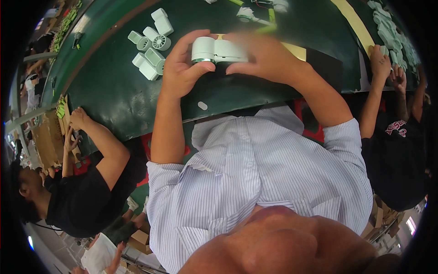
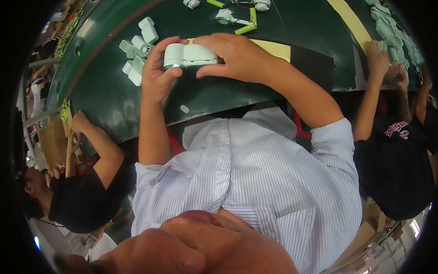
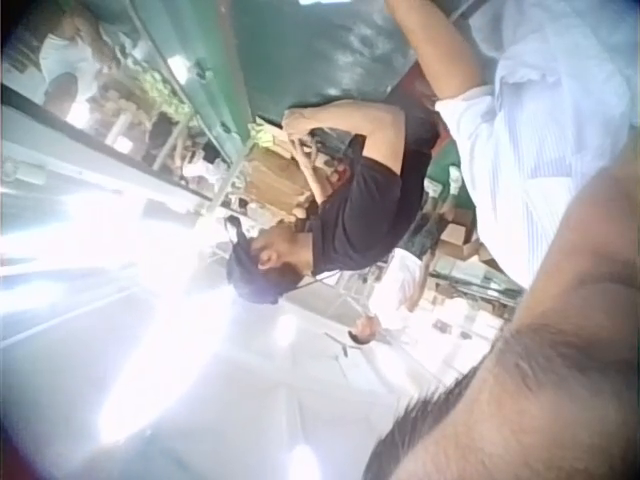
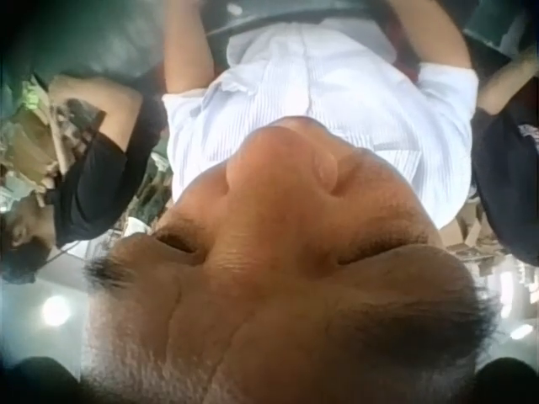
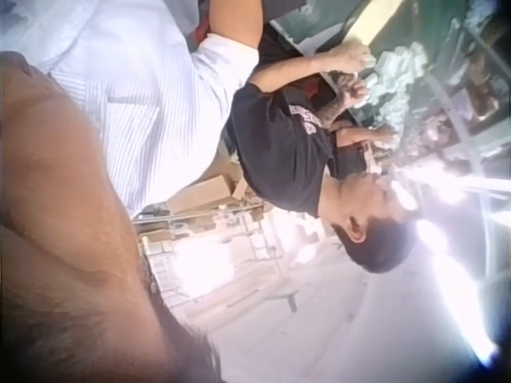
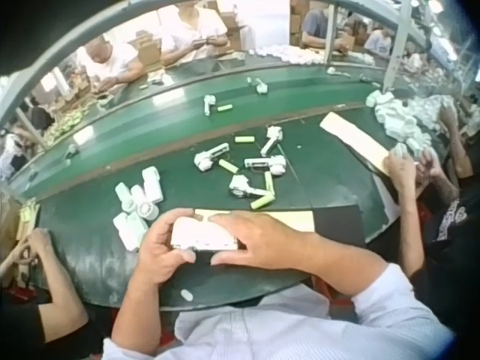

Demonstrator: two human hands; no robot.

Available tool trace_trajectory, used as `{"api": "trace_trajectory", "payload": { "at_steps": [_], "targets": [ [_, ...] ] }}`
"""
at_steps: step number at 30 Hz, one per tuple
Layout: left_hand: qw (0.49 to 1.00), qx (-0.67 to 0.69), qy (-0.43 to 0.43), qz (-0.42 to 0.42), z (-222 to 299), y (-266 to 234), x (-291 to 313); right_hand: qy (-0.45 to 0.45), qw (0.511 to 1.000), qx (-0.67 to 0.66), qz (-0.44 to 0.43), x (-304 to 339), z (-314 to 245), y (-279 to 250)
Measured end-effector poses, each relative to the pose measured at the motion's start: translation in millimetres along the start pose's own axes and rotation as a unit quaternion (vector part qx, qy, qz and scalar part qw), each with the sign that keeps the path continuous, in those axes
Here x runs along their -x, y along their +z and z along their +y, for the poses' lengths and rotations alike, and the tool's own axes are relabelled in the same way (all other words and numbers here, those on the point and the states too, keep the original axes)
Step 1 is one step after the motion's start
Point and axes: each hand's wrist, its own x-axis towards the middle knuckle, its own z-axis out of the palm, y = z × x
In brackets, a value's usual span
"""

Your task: The person assembles portable fans by placing the motor, battery, and fan blade components into plastic casing pieces and pressing the casing covers together by hand.

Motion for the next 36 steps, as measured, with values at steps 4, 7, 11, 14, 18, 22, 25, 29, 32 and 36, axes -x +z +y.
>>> {"api": "trace_trajectory", "payload": {
  "at_steps": [4, 7, 11, 14, 18, 22, 25, 29, 32, 36],
  "targets": [
    [0.999, -0.052, 0.006, -0.006, 1.4, -2.8, 1.9, -0.051, 0.998, 0.026, 0.017, 0.2, 4.1, 1.2],
    [0.999, -0.034, 0.014, 0.002, -1.9, -2.4, 3.3, -0.068, 0.997, 0.027, 0.006, -0.6, 8.9, 0.4],
    [0.988, -0.118, 0.055, 0.079, -5.1, 12.0, 8.8, -0.046, 0.998, -0.022, -0.029, -2.6, 6.9, 0.7],
    [0.982, -0.135, 0.081, 0.101, -18.4, 10.5, 6.5, -0.024, 0.998, -0.024, -0.048, -2.5, 10.1, 5.1],
    [0.981, -0.130, 0.095, 0.112, -21.9, 10.1, 5.7, -0.032, 0.999, -0.024, -0.037, -1.9, 11.0, 5.7],
    [0.979, -0.131, 0.087, 0.126, -25.0, 10.2, 4.5, -0.039, 0.999, -0.022, -0.025, -2.3, 11.3, 5.3],
    [0.975, -0.147, 0.106, 0.126, -25.9, 9.1, 2.7, -0.100, 0.995, 0.001, 0.024, -2.5, 9.2, 5.7],
    [0.972, -0.166, 0.112, 0.123, -33.4, 1.9, -6.0, -0.064, 0.997, 0.032, 0.009, -2.4, 9.3, 9.4],
    [0.973, -0.161, 0.106, 0.128, -31.9, 4.3, -6.1, -0.070, 0.995, 0.065, 0.008, -3.6, 6.2, 8.6],
    [0.970, -0.146, 0.126, 0.148, -22.0, 12.1, -5.7, -0.102, 0.992, 0.079, 0.013, -7.6, 8.8, 9.2]
  ]
}}
